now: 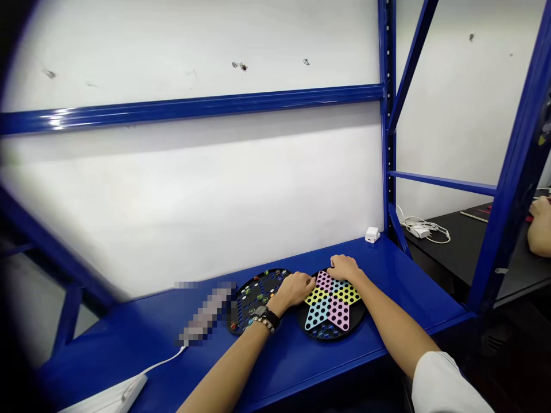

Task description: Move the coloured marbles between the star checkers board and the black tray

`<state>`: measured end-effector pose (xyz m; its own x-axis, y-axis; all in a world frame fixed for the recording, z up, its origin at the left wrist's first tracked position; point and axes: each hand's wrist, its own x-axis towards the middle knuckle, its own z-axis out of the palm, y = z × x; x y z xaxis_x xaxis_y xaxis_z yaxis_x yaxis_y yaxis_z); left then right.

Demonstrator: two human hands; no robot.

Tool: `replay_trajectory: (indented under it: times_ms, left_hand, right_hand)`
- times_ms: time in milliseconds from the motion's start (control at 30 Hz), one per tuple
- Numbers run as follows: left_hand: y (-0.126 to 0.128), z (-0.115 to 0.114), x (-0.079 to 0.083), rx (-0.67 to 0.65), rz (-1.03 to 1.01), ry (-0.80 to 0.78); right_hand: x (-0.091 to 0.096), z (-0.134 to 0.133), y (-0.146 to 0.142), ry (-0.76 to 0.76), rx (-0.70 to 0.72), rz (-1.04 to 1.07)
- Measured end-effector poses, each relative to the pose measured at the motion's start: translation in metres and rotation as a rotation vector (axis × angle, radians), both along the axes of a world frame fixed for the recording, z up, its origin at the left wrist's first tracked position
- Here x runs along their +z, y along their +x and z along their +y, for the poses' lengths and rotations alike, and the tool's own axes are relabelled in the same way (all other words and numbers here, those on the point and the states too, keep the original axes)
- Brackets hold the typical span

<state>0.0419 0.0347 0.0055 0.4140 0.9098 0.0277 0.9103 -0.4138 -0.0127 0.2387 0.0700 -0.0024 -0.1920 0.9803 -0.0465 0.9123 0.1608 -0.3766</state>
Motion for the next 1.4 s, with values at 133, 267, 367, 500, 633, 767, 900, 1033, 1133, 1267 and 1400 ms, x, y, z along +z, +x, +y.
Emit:
replay_trajectory:
  times_ms: [133,267,367,500,633,767,900,1033,1133,1267,1400]
  left_hand:
    - [-0.001,0.001,-0.002,0.045,-0.049,0.018]
    - [-0.005,0.002,0.000,0.068,-0.129,0.047]
    - [-0.018,0.002,0.008,0.145,-0.201,0.094]
    - [-0.049,0.000,0.018,0.310,-0.236,0.119]
    - [-0.076,0.000,0.013,0.384,-0.229,0.057]
    - [-0.077,0.002,0.002,0.248,-0.340,0.076]
    - [-0.055,-0.006,0.001,0.044,-0.438,0.089]
    - [-0.034,-0.017,0.003,-0.054,-0.337,0.021]
    - [-0.027,-0.020,0.001,-0.020,-0.240,0.015]
    - [-0.025,-0.019,-0.001,-0.035,-0.183,-0.011]
    - [-0.031,-0.016,0.001,-0.008,-0.246,0.051]
  right_hand:
    - [0.003,-0.003,-0.001,0.003,0.002,-0.003]
    - [0.002,-0.002,-0.001,0.001,0.006,0.010]
    - [0.001,-0.001,0.000,0.003,0.002,0.015]
    - [0.001,-0.001,0.000,-0.010,0.009,0.028]
    - [0.000,0.000,0.001,-0.015,0.016,0.024]
    - [-0.001,0.000,0.001,-0.011,0.012,0.014]
    - [0.001,-0.001,0.000,-0.011,0.016,0.023]
    - [0.002,-0.002,0.000,0.002,0.011,0.015]
    - [0.001,-0.001,0.000,0.003,0.013,0.008]
    - [-0.001,0.001,0.000,0.009,0.017,-0.002]
    - [0.001,0.000,0.001,-0.002,0.028,0.003]
